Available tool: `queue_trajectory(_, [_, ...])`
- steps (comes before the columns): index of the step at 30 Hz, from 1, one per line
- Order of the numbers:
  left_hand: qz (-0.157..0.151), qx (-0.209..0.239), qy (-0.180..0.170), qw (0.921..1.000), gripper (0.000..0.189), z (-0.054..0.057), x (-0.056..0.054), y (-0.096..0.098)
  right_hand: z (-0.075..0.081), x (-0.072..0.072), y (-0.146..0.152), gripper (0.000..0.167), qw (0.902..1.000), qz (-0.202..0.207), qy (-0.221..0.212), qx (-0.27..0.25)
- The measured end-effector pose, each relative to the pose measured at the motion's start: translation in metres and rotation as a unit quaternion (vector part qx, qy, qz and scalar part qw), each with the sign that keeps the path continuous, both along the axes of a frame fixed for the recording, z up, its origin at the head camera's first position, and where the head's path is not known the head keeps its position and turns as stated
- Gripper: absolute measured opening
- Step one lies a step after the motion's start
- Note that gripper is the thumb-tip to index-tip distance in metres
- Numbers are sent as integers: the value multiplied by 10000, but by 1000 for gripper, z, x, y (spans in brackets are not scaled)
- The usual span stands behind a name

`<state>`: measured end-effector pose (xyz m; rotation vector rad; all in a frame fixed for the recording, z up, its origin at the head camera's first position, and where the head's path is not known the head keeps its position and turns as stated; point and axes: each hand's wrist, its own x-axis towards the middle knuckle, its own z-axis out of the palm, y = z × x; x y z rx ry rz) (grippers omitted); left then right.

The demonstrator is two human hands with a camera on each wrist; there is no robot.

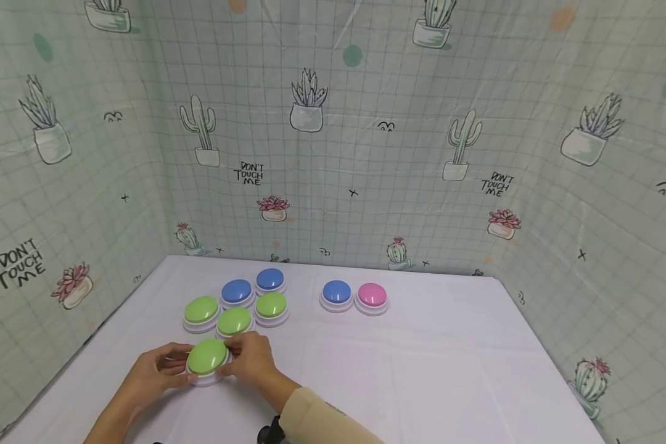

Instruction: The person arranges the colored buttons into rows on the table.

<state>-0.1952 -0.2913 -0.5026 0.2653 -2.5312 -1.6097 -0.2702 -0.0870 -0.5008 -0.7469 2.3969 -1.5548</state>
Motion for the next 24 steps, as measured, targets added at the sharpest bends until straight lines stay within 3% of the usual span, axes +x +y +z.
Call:
queue_trajectory(9, [51,175,-10,9998,63,-1,1,4,0,3,-1,47,9997,-205,58,-72])
queue_trajectory(16, [338,399,-67,9986,62,-2,2,8,0,6,-1,48,9994,-335,-70,-107])
queue_trajectory(24, [397,620,-30,9973,59,-4,1,16,-1,7,4,50,9989,-417,-113,-161])
